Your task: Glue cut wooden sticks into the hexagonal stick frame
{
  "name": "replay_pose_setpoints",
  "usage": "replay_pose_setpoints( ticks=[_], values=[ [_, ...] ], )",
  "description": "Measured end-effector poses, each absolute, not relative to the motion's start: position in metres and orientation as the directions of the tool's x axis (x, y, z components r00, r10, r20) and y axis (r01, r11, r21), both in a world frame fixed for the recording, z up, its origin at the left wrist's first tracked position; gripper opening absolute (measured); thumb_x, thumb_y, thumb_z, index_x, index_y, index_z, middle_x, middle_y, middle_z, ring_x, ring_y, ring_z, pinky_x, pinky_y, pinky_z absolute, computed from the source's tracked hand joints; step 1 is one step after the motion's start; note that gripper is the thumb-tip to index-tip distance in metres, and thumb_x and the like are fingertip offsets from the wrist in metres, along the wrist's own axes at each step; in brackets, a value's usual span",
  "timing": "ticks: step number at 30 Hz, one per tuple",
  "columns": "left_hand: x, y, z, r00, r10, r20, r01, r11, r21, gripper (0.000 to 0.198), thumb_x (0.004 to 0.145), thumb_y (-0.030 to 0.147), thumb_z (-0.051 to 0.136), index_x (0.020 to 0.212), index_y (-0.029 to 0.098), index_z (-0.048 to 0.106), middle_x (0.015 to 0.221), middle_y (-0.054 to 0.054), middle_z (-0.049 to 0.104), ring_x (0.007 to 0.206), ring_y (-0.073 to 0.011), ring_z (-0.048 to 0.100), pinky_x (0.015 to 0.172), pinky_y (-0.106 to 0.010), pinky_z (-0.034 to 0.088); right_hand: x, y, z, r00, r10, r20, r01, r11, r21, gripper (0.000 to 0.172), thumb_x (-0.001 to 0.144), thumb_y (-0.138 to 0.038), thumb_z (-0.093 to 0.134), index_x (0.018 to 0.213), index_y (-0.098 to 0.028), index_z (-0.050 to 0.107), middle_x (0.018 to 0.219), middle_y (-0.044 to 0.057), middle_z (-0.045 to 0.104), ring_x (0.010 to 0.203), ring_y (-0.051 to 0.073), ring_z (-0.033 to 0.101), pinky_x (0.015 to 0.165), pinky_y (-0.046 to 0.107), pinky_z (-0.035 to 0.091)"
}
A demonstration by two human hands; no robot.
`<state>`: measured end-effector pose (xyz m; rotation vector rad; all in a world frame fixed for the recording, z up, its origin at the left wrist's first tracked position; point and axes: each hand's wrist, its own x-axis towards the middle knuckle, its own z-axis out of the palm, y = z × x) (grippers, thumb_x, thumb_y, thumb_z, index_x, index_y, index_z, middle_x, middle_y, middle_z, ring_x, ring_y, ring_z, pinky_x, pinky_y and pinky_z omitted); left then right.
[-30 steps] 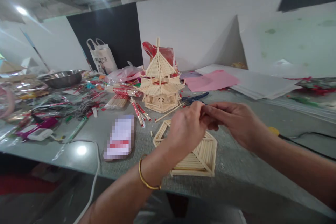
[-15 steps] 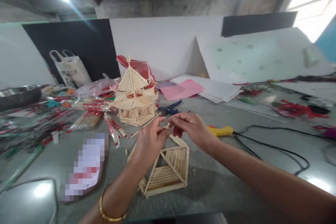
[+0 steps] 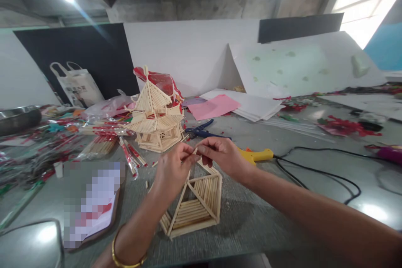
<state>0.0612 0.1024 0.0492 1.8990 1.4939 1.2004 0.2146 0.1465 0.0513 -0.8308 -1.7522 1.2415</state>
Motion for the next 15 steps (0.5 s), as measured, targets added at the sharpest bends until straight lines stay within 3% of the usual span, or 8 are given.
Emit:
replay_pose_setpoints(
  ticks=[5,8,12,15],
  values=[
    [0.0566,0.1061,0.0481,0.046,0.920,0.388,0.593,-0.338,0.731,0.018,0.077,0.036,0.057,0.076,0.019,0.057,0.068,0.002,0.066,0.064,-0.0137,0.061,0.061,-0.023,0.041,0.2175,0.1487,0.0559,-0.523,0.832,0.184,0.025,0.231,-0.973,0.031,0.074,-0.043,0.059,0.078,-0.012,0.062,0.056,-0.001,0.055,0.048,0.007,0.049,0.046,0.021,0.041],
    [0.0553,0.1076,0.0483,0.052,0.910,0.412,0.638,-0.348,0.687,0.019,0.076,0.037,0.058,0.075,0.019,0.060,0.067,0.003,0.064,0.063,-0.0130,0.059,0.061,-0.023,0.040,0.2199,0.1475,0.0587,-0.546,0.812,0.205,0.140,0.330,-0.934,0.028,0.077,-0.040,0.055,0.077,-0.012,0.061,0.054,-0.002,0.054,0.047,0.008,0.049,0.046,0.021,0.041],
    [0.0538,0.1103,0.0465,0.042,0.878,0.478,0.637,-0.392,0.664,0.016,0.073,0.035,0.062,0.074,0.019,0.064,0.074,0.001,0.065,0.071,-0.0136,0.058,0.067,-0.024,0.041,0.2200,0.1422,0.0587,-0.517,0.798,0.310,0.366,0.534,-0.762,0.019,0.083,-0.027,0.047,0.072,-0.015,0.056,0.047,-0.005,0.049,0.041,0.005,0.043,0.043,0.018,0.034],
    [0.0519,0.1125,0.0441,0.028,0.877,0.480,0.584,-0.405,0.704,0.019,0.072,0.037,0.063,0.075,0.019,0.065,0.073,0.001,0.064,0.068,-0.0128,0.055,0.065,-0.024,0.041,0.2186,0.1426,0.0542,-0.503,0.808,0.308,0.358,0.519,-0.777,0.021,0.086,-0.030,0.043,0.073,-0.016,0.052,0.045,-0.006,0.045,0.038,0.005,0.041,0.040,0.017,0.032]
  ],
)
